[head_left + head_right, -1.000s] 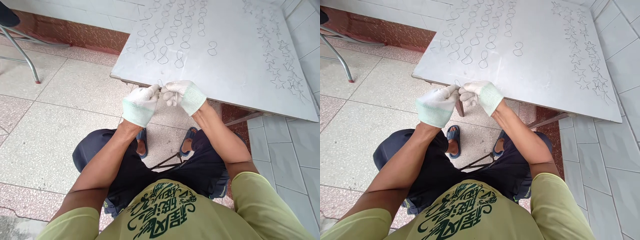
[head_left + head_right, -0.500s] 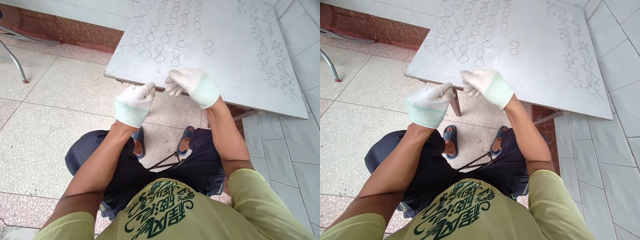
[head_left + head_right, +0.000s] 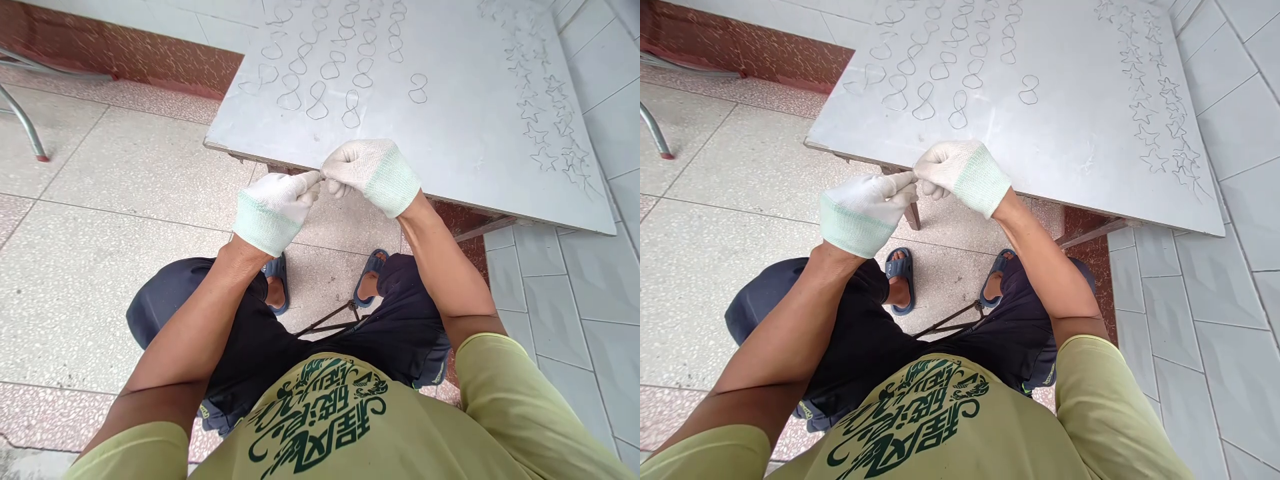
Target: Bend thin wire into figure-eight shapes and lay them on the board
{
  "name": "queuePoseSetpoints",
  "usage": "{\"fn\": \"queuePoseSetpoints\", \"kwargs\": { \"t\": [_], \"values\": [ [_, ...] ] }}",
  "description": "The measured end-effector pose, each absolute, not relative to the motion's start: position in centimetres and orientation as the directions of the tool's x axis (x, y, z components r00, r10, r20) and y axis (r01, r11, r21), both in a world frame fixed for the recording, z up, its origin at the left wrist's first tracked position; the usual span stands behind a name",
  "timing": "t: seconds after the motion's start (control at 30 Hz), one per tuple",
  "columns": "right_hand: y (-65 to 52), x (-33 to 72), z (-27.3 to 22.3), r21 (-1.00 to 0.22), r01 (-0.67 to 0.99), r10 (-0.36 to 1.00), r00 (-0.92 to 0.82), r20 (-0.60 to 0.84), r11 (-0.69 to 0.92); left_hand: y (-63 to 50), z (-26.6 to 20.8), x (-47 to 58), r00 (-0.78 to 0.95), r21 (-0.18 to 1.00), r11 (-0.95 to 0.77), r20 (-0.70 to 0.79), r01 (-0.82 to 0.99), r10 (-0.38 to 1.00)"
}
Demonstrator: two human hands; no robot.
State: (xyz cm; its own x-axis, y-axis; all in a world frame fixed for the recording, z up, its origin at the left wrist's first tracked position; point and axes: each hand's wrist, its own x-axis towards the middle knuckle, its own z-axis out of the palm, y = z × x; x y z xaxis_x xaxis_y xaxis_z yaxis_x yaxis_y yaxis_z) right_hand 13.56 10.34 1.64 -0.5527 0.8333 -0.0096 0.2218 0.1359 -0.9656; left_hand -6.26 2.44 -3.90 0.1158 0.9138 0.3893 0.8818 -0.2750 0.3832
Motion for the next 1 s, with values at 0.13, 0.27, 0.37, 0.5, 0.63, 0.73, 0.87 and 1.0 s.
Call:
{"fn": "queuePoseSetpoints", "kwargs": {
  "t": [0.13,0.27,0.37,0.5,0.63,0.73,0.87,1.0],
  "values": [
    [9.9,13.3,1.7,-0.967,0.242,0.851,-0.522,-0.057,0.083,2.5,-4.0,-6.3,0.132,0.307,-0.276,0.416,0.911,0.900],
    [9.8,13.4,2.1,-0.954,0.277,0.832,-0.552,-0.063,0.111,2.6,-4.0,-6.6,0.172,0.256,-0.290,0.399,0.922,0.900],
    [9.7,13.5,2.5,-0.930,0.334,0.830,-0.555,-0.060,0.156,2.6,-3.8,-7.0,0.233,0.257,-0.332,0.348,0.907,0.908],
    [9.7,13.3,2.7,-0.895,0.412,0.806,-0.581,-0.113,0.172,2.9,-3.5,-7.5,0.325,0.252,-0.400,0.293,0.881,0.899],
    [9.9,13.3,2.2,-0.896,0.405,0.786,-0.607,-0.115,0.181,3.4,-3.2,-7.9,0.379,0.268,-0.447,0.271,0.853,0.885],
    [10.1,13.6,2.0,-0.908,0.376,0.792,-0.604,-0.090,0.184,3.7,-2.5,-8.1,0.378,0.302,-0.461,0.297,0.834,0.877],
    [10.0,13.7,2.0,-0.931,0.321,0.837,-0.547,-0.031,0.176,3.0,-1.4,-8.2,0.347,0.231,-0.453,0.384,0.861,0.856],
    [9.9,13.5,2.1,-0.932,0.324,0.837,-0.545,-0.045,0.161,2.5,-1.0,-8.0,0.312,0.189,-0.415,0.410,0.890,0.857]
  ]
}}
